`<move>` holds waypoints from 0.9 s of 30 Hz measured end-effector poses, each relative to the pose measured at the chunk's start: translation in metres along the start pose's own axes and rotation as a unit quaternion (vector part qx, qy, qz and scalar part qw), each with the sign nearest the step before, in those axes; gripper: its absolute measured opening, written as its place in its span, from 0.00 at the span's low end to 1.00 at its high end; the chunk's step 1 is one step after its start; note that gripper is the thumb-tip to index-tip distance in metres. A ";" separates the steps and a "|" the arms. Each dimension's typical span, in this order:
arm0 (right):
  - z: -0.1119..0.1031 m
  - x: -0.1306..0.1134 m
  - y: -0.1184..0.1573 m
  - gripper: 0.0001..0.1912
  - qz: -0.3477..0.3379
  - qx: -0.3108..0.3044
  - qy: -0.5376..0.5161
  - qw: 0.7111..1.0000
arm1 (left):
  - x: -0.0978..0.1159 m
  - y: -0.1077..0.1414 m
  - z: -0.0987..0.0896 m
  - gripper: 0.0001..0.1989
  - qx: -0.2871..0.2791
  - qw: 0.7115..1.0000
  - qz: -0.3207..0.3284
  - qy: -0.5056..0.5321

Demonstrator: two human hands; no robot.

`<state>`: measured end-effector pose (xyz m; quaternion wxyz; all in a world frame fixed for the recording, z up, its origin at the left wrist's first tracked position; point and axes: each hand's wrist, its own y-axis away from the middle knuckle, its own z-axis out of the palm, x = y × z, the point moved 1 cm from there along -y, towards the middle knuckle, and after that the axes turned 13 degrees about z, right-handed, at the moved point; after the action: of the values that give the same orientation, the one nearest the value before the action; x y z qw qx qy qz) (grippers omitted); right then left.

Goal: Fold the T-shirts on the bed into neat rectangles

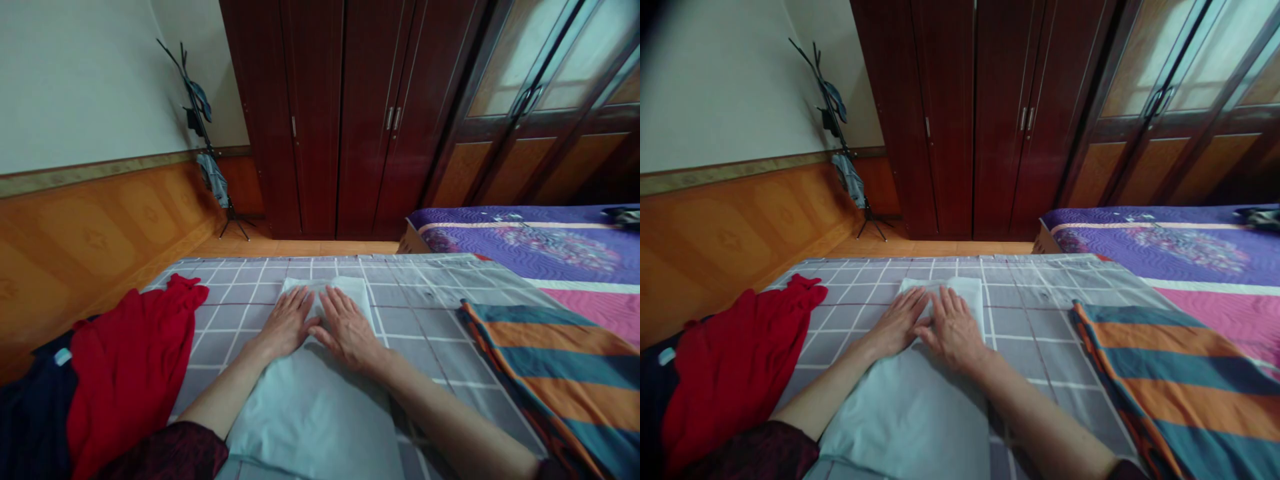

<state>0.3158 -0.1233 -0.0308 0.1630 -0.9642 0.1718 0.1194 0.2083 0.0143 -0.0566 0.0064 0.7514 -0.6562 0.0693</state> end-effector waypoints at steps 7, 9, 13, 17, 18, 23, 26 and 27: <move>0.011 0.048 -0.009 0.44 0.192 -0.030 0.146 0.970 | 0.002 0.002 -0.001 0.32 -0.003 1.000 -0.014 0.011; 0.007 0.043 -0.008 0.43 0.208 -0.029 0.155 0.965 | 0.001 0.002 0.000 0.32 0.000 1.000 -0.015 0.015; 0.007 0.030 -0.005 0.40 0.101 -0.049 0.133 0.985 | -0.001 0.003 0.000 0.32 0.009 1.000 -0.010 0.014; 0.009 0.031 -0.005 0.39 0.139 -0.032 0.143 0.979 | 0.001 0.004 -0.005 0.32 0.002 1.000 -0.006 0.015; 0.009 0.030 -0.004 0.39 0.146 -0.025 0.145 0.978 | 0.003 0.004 -0.006 0.32 0.000 1.000 -0.004 0.015; 0.012 0.017 0.001 0.40 0.050 -0.038 0.109 0.992 | 0.011 0.004 -0.013 0.27 -0.018 0.999 0.025 0.017; 0.012 0.012 0.004 0.41 0.066 -0.045 0.111 0.991 | 0.012 0.011 -0.019 0.27 -0.028 0.999 -0.005 0.015; 0.012 0.011 0.004 0.41 0.075 -0.044 0.113 0.990 | 0.013 0.015 -0.021 0.27 -0.033 0.999 -0.012 0.016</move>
<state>0.3225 -0.1262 -0.0460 0.0902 -0.9623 0.2552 0.0288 0.1928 0.0018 -0.0361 0.0423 0.7573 -0.6489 0.0598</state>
